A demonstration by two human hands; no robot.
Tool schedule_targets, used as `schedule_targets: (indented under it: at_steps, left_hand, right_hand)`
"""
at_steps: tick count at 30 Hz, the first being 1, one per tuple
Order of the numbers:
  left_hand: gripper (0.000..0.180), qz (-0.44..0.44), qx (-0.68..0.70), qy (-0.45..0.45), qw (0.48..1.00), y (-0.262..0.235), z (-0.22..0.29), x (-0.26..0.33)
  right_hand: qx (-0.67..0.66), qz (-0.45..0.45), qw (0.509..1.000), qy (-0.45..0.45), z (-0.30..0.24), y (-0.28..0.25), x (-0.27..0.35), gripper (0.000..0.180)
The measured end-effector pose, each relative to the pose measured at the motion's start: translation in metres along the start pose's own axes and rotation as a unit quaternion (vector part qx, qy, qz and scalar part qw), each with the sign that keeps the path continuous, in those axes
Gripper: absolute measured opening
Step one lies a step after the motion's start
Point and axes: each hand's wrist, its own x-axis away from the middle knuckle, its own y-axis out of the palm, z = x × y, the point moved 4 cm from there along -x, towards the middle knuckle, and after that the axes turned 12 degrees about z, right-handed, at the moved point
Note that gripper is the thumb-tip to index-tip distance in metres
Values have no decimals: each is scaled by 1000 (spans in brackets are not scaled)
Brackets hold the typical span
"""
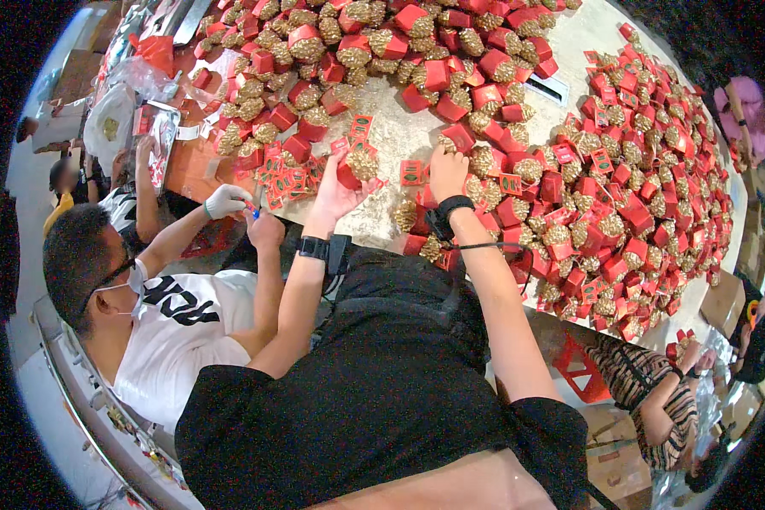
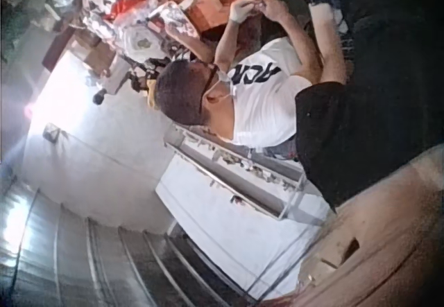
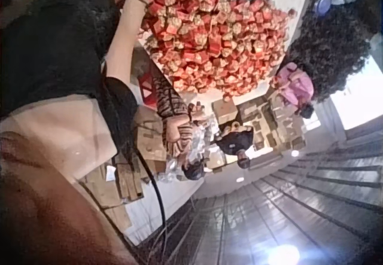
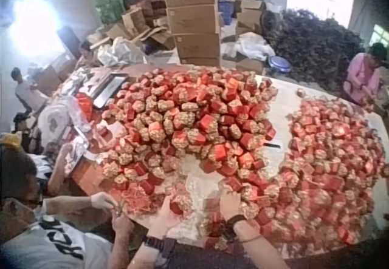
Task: Manually attaching tags to small red and gold decorative boxes on a factory production table.
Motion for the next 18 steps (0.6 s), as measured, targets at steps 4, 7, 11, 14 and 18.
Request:
schedule_targets:
  at_steps: [4, 7, 11, 14, 18]
  left_hand:
    - [61, -9, 24, -22, 999, -5, -14, 4]
    - [74, 67, 115, -89, 987, 2, -25, 5]
    - [74, 91, 145, -99, 980, 37, -40, 1]
    - [71, 133, 11, 145, 980, 53, -37, -19]
    - [44, 162, 50, 309, 936, 70, -30, -34]
  right_hand:
    - [-166, 23, 986, -6, 9, 12, 5, 15]
    - [-381, -9, 923, 43, 8, -2, 7, 17]
    - [-687, -86, 697, 184, 4, -1, 19, 18]
    - [-639, -39, 751, 163, -19, -35, 25, 18]
    - [-596, 85, 783, 156, -35, -93, 28, 24]
